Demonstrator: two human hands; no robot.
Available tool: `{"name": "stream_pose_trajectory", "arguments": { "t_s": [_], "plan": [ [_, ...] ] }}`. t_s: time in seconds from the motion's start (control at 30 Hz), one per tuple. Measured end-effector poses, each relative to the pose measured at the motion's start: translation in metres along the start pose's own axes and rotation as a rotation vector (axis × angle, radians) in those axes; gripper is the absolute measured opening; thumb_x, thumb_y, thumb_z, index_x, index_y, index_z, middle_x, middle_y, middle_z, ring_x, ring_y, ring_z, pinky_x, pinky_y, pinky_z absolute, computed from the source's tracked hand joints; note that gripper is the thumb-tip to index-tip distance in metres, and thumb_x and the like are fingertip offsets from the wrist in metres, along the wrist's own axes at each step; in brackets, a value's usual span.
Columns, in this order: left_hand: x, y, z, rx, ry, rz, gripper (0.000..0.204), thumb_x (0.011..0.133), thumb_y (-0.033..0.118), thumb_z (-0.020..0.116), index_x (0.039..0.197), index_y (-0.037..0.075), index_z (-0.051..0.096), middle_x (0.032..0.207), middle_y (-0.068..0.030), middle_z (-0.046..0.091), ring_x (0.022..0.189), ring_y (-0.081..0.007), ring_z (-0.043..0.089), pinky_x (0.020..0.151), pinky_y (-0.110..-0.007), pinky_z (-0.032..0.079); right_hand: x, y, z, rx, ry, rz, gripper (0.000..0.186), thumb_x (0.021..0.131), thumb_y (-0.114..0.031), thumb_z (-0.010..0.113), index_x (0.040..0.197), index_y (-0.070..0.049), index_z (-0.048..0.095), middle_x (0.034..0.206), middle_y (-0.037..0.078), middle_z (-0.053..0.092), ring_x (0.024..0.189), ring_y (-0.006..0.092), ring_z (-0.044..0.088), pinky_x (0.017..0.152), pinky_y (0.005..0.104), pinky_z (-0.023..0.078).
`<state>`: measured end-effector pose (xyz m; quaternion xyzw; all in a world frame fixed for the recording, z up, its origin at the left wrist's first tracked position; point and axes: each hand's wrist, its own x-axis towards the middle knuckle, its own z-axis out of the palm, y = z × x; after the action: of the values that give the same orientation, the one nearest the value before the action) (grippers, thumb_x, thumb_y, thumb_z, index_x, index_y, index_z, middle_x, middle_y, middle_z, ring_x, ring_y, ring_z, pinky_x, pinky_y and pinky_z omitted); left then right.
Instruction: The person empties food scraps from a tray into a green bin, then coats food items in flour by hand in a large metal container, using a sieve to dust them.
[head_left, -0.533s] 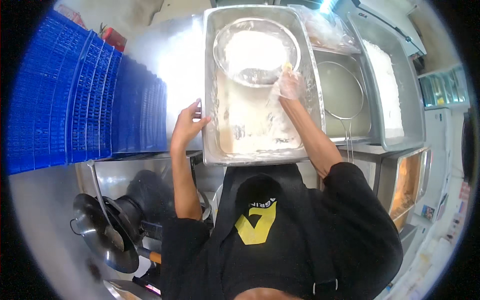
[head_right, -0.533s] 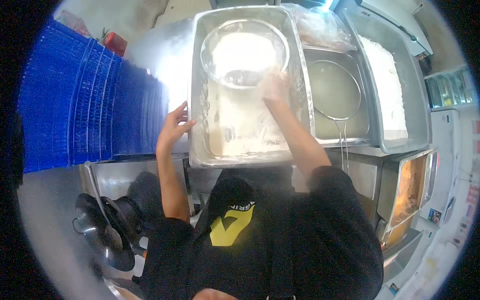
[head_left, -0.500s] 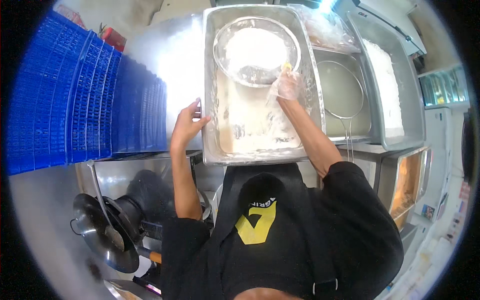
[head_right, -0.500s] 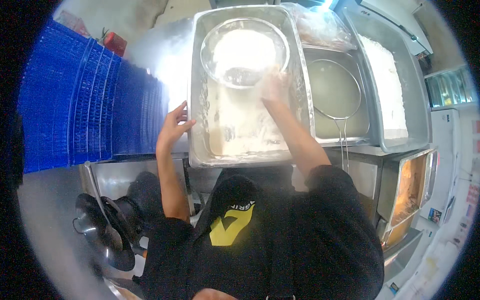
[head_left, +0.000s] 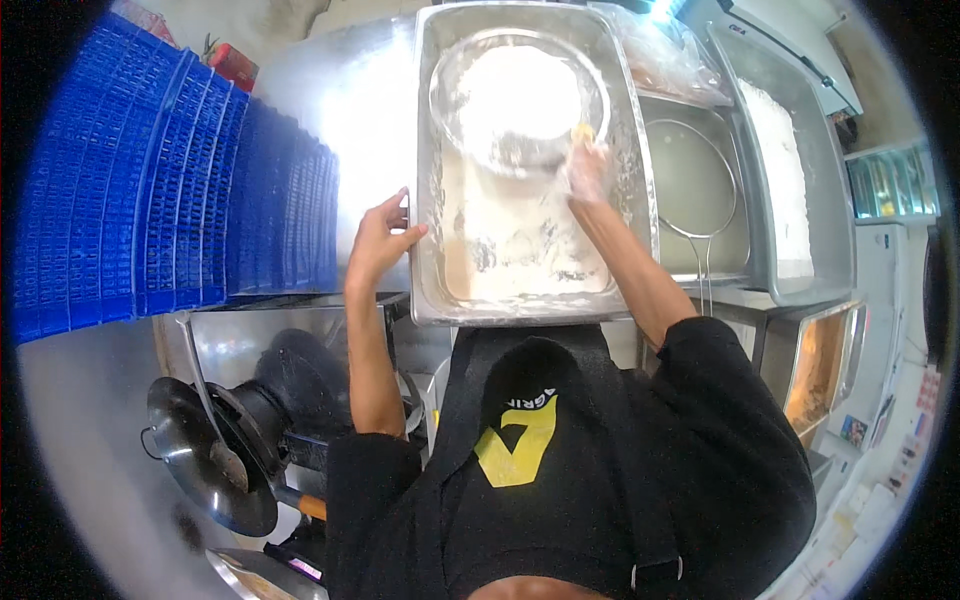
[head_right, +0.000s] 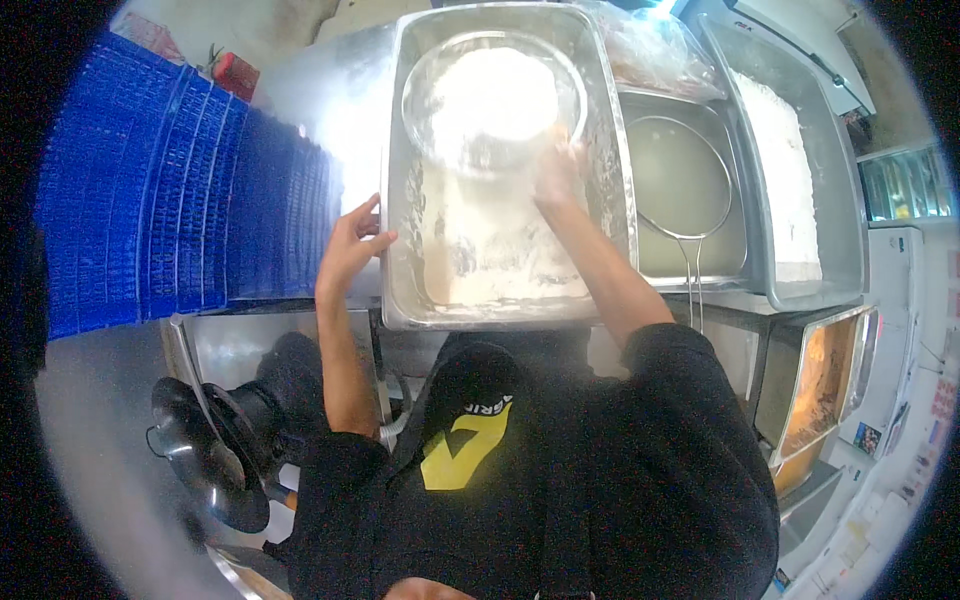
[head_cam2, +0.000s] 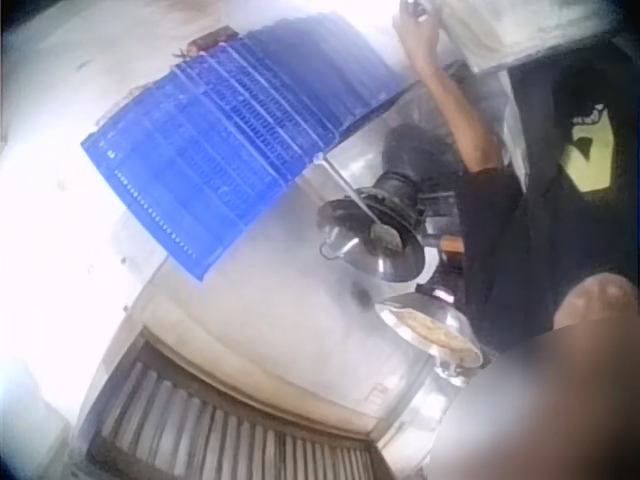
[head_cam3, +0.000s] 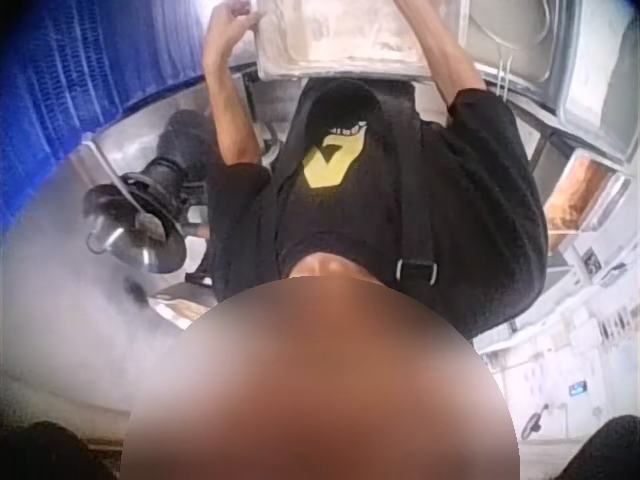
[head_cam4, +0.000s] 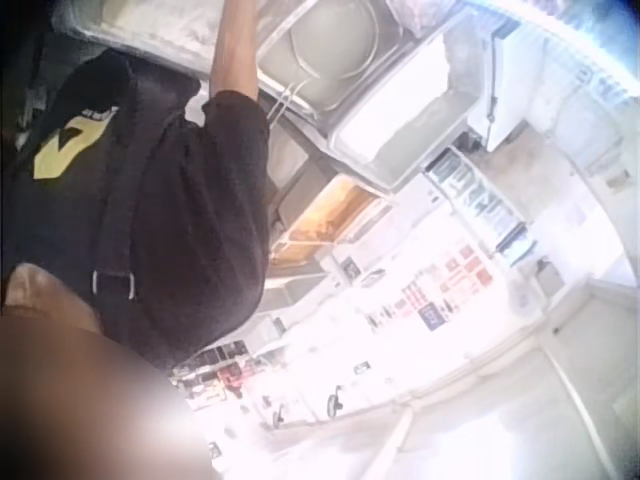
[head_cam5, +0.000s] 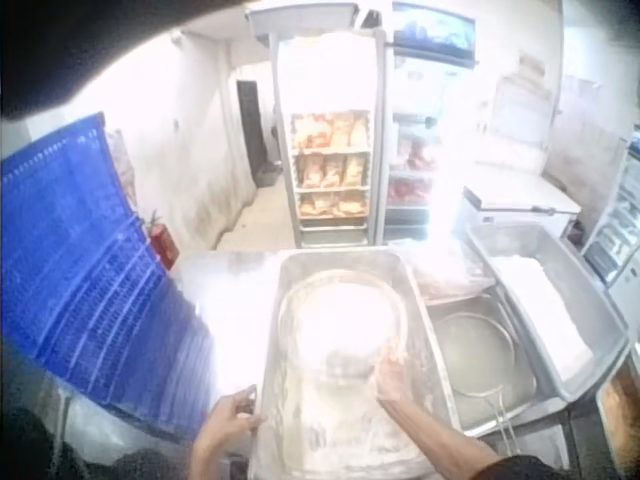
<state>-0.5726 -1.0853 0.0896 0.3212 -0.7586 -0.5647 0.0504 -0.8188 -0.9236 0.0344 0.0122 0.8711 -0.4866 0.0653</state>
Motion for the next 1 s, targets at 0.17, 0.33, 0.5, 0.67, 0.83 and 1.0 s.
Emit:
{"name": "stream_pose_trajectory", "arguments": {
  "t_s": [0.17, 0.33, 0.5, 0.67, 0.83, 1.0],
  "plan": [
    [0.004, 0.009, 0.003, -0.096, -0.018, -0.004, 0.066, 0.071, 0.001, 0.067, 0.128, -0.010, 0.036, 0.096, -0.0208, 0.062, 0.080, -0.0181, 0.060, 0.060, -0.028, 0.050, 0.040, 0.052, 0.028, 0.280, -0.101, -0.045, 0.034, 0.087, -0.031, 0.051, 0.099, 0.001, 0.056, 0.082, 0.009, 0.059, 0.076, 0.0160, 0.056, 0.067, 0.0317, 0.044],
    [-0.005, 0.004, 0.003, -0.071, 0.040, -0.040, 0.068, 0.070, 0.003, 0.069, 0.128, -0.010, 0.036, 0.097, -0.0202, 0.062, 0.079, -0.0175, 0.060, 0.057, -0.028, 0.049, 0.017, 0.028, -0.001, 0.355, -0.218, -0.021, 0.027, 0.089, -0.029, 0.050, 0.096, -0.004, 0.058, 0.079, 0.005, 0.057, 0.067, 0.0091, 0.051, 0.054, 0.0285, 0.041],
    [0.000, -0.009, 0.000, -0.027, 0.014, -0.010, 0.069, 0.070, 0.005, 0.070, 0.128, -0.010, 0.036, 0.097, -0.0209, 0.062, 0.081, -0.0184, 0.061, 0.062, -0.029, 0.050, 0.006, 0.017, -0.005, 0.119, -0.111, 0.168, 0.029, 0.088, -0.035, 0.053, 0.085, -0.006, 0.057, 0.070, 0.002, 0.056, 0.059, 0.0108, 0.049, 0.053, 0.0280, 0.040],
    [0.007, 0.007, -0.005, -0.032, -0.019, -0.034, 0.071, 0.069, 0.005, 0.070, 0.130, -0.008, 0.035, 0.101, -0.0247, 0.060, 0.086, -0.0212, 0.060, 0.069, -0.030, 0.050, 0.026, 0.048, 0.004, 0.526, -0.187, 0.020, 0.043, 0.087, -0.043, 0.049, 0.083, -0.001, 0.057, 0.066, 0.009, 0.056, 0.057, 0.0194, 0.052, 0.054, 0.0325, 0.042],
    [0.002, 0.010, -0.003, -0.004, 0.009, -0.032, 0.070, 0.071, 0.002, 0.067, 0.131, -0.007, 0.034, 0.102, -0.0221, 0.060, 0.086, -0.0196, 0.060, 0.068, -0.028, 0.050, 0.021, 0.027, -0.002, 0.400, -0.099, -0.007, 0.026, 0.087, -0.027, 0.055, 0.073, -0.005, 0.054, 0.057, 0.001, 0.047, 0.047, 0.0105, 0.045, 0.043, 0.0289, 0.035],
    [0.008, 0.004, 0.001, 0.020, -0.022, 0.020, 0.069, 0.070, 0.001, 0.067, 0.131, -0.006, 0.035, 0.094, -0.0183, 0.063, 0.082, -0.0177, 0.060, 0.068, -0.028, 0.050, 0.022, 0.055, 0.012, 0.513, -0.034, -0.026, 0.022, 0.087, -0.025, 0.055, 0.080, -0.005, 0.057, 0.059, 0.000, 0.052, 0.053, 0.0104, 0.049, 0.048, 0.0271, 0.039]
  ]
}}
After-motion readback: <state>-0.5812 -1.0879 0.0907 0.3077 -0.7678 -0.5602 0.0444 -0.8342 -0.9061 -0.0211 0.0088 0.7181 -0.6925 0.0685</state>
